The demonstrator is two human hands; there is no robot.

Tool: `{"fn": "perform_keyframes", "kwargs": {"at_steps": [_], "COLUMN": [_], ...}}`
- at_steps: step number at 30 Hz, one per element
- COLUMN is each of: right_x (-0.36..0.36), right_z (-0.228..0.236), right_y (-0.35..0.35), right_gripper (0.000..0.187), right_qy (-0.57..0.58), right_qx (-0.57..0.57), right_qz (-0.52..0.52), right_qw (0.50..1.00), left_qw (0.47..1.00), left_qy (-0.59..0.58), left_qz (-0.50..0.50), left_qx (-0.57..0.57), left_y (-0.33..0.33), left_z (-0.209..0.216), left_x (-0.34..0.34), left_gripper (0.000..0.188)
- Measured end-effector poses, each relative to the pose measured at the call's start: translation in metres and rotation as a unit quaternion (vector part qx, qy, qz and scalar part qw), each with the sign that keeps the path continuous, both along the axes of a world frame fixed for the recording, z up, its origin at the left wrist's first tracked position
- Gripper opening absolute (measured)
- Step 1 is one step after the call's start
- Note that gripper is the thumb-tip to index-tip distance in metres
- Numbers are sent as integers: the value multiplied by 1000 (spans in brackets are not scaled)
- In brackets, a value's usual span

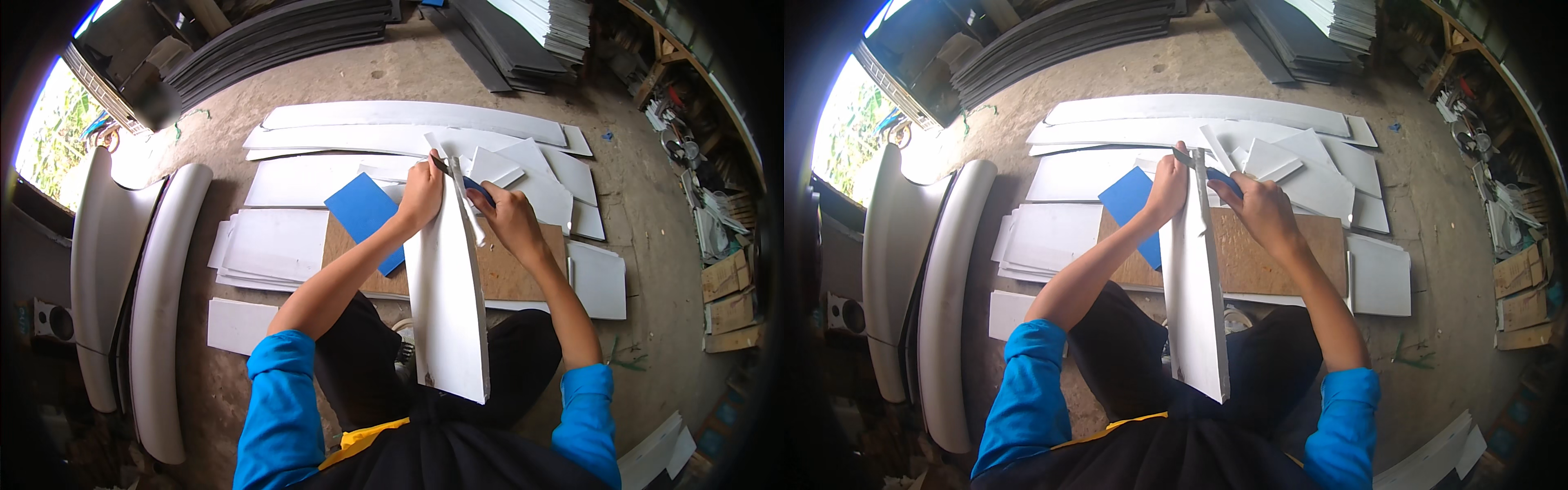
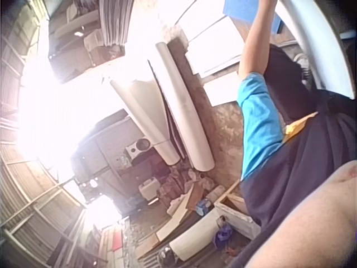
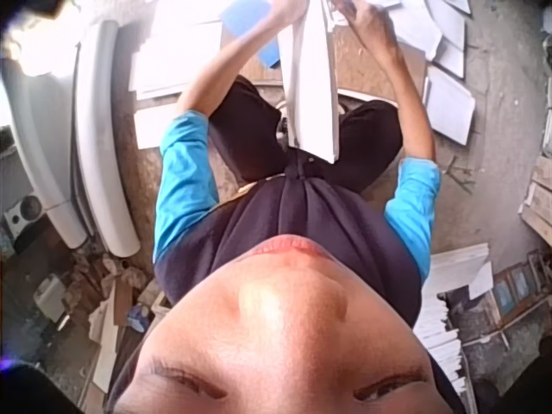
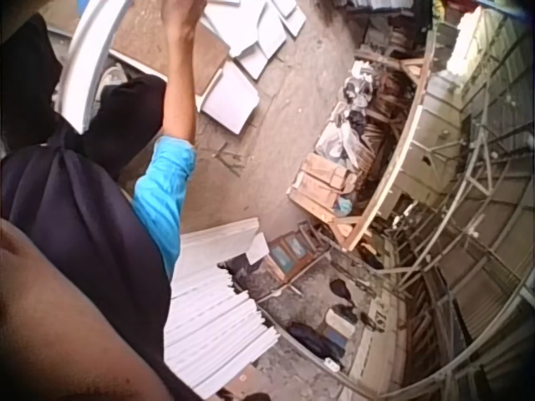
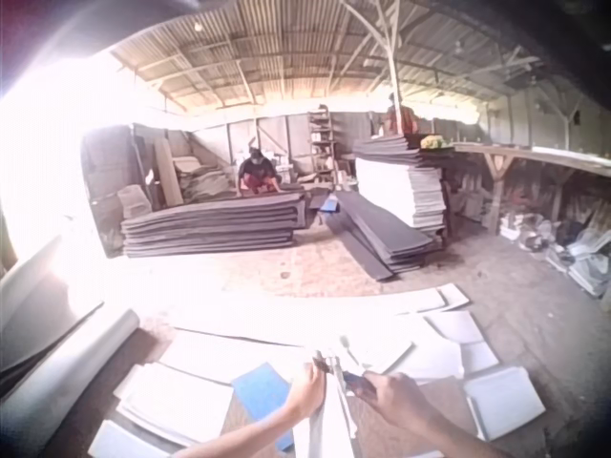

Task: The person sits on the floor and uses a utility knife to cut a blue corrugated sheet and several white foam boards. They score the materials and snap them into smaller pieces, placing the cut sections aside.

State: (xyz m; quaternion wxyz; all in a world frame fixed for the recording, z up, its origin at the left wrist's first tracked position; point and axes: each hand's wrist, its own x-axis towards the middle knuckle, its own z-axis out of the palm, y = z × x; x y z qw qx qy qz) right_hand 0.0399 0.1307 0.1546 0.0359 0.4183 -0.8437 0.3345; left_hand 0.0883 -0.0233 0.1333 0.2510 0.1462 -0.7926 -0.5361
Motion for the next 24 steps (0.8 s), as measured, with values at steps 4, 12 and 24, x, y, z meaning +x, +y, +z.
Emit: {"fn": "perform_keyframes", "kwargs": {"at_steps": [4, 12, 24], "right_x": [2, -3, -8], "right_z": [2, 2, -7], "right_y": [0, 6, 8], "right_gripper": [40, 34, 50], "right_qy": [-12, -1, 4], "right_qx": [19, 7, 22], "right_qz": [-10, -5, -16], "right_qw": [1000, 1000, 1000], "left_qw": [999, 987, 994], "left_qy": [2, 10, -48], "left_qz": [-22, -32, -54], "left_qx": [37, 158, 77], "left_y": [8, -9, 9], "left_z": [-10, -23, -23], "left_x": [-3, -15, -9], "left_gripper": [61, 53, 58]}}
